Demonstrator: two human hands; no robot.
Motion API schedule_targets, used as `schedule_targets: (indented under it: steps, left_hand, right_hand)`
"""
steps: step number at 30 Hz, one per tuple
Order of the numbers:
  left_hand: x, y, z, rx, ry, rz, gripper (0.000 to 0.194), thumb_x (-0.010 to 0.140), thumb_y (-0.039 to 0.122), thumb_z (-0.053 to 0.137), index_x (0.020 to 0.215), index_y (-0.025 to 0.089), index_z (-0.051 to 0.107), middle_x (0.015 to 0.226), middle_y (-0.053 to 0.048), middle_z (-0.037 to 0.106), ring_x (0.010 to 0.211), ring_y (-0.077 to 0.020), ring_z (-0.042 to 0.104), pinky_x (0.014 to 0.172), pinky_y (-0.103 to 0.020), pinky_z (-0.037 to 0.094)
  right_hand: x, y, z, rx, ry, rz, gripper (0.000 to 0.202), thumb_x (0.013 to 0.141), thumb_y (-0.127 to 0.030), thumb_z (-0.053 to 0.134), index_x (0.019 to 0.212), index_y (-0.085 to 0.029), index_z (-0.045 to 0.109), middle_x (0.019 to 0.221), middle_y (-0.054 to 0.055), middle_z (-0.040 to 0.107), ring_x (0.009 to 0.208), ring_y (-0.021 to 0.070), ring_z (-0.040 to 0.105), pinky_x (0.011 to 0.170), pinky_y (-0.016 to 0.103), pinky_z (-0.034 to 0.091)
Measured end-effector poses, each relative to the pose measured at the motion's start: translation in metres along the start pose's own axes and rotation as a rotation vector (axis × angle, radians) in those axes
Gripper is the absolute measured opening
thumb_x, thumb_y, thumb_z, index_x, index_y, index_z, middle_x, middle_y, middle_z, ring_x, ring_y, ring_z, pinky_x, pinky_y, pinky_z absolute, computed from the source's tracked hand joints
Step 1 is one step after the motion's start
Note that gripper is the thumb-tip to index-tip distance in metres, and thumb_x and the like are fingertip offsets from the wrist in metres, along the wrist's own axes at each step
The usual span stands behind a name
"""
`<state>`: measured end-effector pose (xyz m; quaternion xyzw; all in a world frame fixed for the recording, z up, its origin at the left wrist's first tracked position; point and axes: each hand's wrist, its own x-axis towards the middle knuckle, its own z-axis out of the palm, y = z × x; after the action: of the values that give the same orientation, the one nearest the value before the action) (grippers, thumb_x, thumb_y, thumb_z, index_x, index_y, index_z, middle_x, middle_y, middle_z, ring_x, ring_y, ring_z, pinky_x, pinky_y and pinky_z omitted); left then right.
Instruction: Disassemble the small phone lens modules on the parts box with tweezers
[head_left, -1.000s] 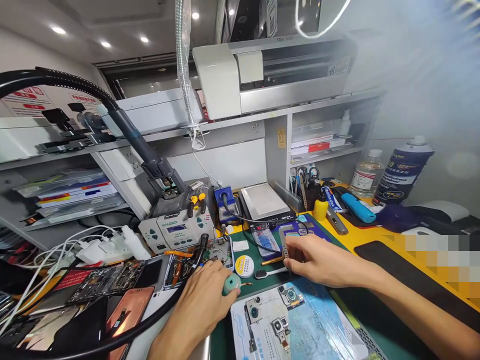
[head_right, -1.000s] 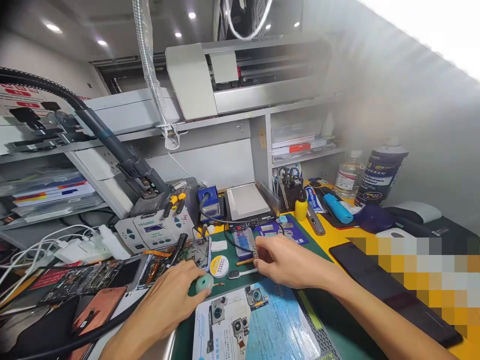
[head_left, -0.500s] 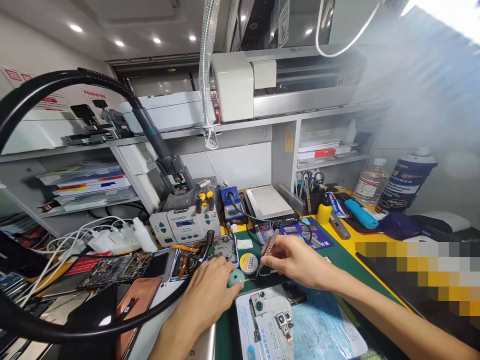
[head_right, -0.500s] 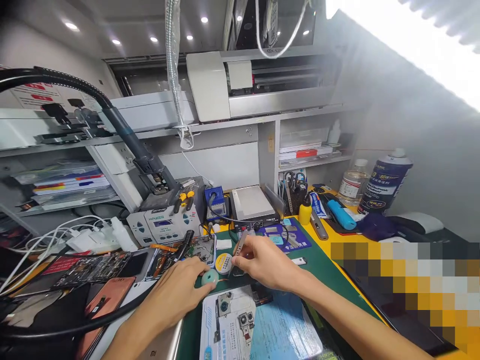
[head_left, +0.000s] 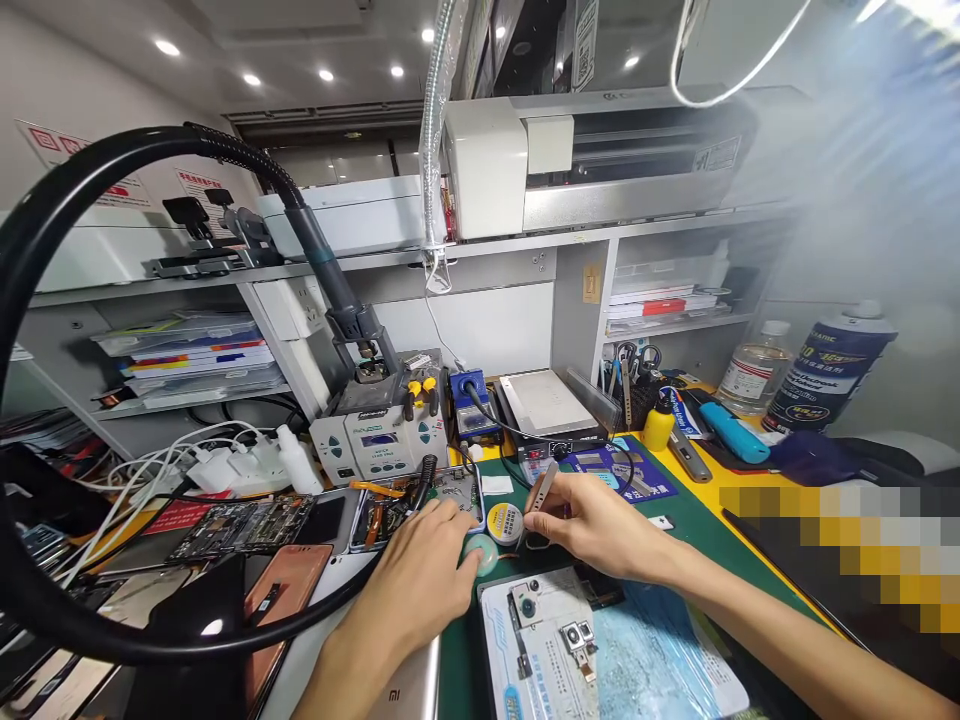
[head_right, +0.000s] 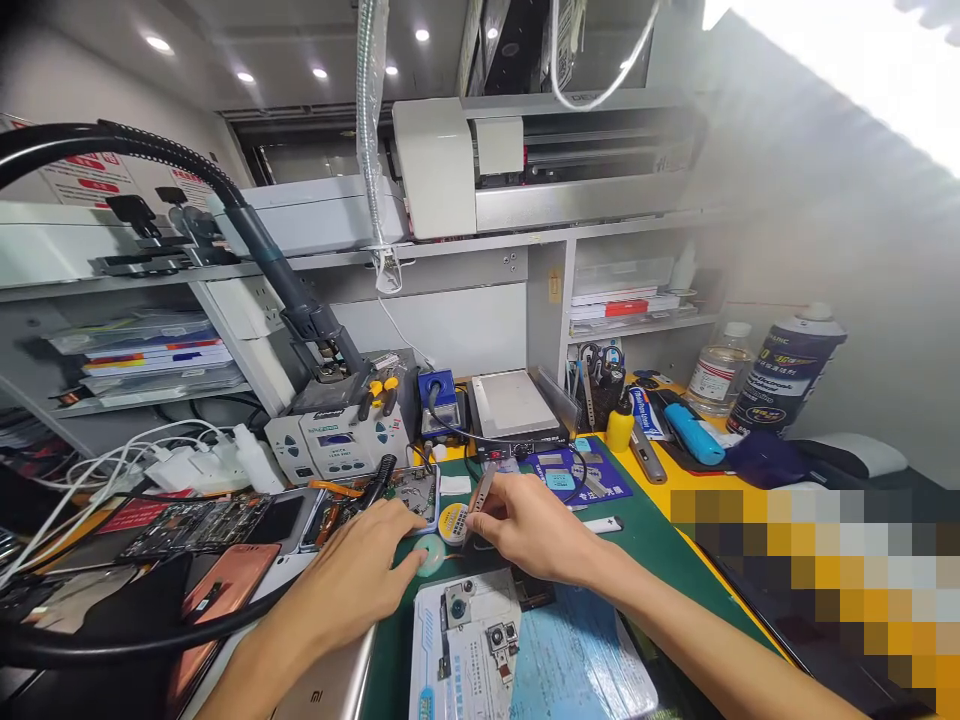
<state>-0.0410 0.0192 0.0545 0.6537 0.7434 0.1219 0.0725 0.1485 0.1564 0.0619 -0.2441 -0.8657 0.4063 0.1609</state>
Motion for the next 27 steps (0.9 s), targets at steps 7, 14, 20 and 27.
schedule_targets:
  steps: [7, 14, 20, 27]
  left_hand:
    - [-0.001, 0.001, 0.002, -0.062, 0.035, 0.038, 0.018, 0.097, 0.025, 0.06, 0.112, 0.018, 0.067, 0.107, -0.005, 0.066, 0.106, -0.0236, 0.061, 0.096, -0.047, 0.049]
    - [-0.001, 0.003, 0.002, -0.196, 0.097, 0.108, 0.017, 0.095, 0.027, 0.06, 0.107, 0.022, 0.072, 0.106, -0.003, 0.067, 0.106, -0.0222, 0.058, 0.094, -0.04, 0.048]
    - [0.002, 0.011, 0.007, -0.26, 0.193, 0.154, 0.013, 0.089, 0.025, 0.067, 0.099, 0.02, 0.074, 0.104, -0.005, 0.067, 0.103, -0.0233, 0.056, 0.091, -0.038, 0.048]
    - [0.004, 0.021, 0.015, -0.329, 0.319, 0.228, 0.019, 0.096, 0.017, 0.054, 0.086, 0.019, 0.071, 0.097, -0.007, 0.068, 0.097, -0.0233, 0.054, 0.088, -0.04, 0.045]
  right_hand:
    - [-0.001, 0.002, 0.002, 0.102, 0.04, 0.02, 0.013, 0.09, -0.03, 0.066, 0.087, -0.017, 0.069, 0.087, 0.007, 0.077, 0.079, 0.0231, 0.069, 0.069, 0.032, 0.049]
    - [0.004, 0.0, -0.002, 0.292, 0.035, 0.059, 0.018, 0.087, -0.033, 0.071, 0.083, -0.016, 0.064, 0.065, -0.002, 0.062, 0.055, 0.0122, 0.052, 0.053, 0.025, 0.036]
    - [0.004, -0.005, -0.005, 0.401, 0.094, 0.12, 0.022, 0.086, -0.035, 0.072, 0.079, -0.017, 0.062, 0.06, -0.005, 0.059, 0.048, 0.01, 0.045, 0.048, 0.023, 0.03]
    - [0.003, -0.005, -0.008, 0.518, 0.164, 0.156, 0.016, 0.08, -0.031, 0.073, 0.075, -0.018, 0.065, 0.063, 0.0, 0.067, 0.048, 0.0115, 0.047, 0.048, 0.025, 0.036]
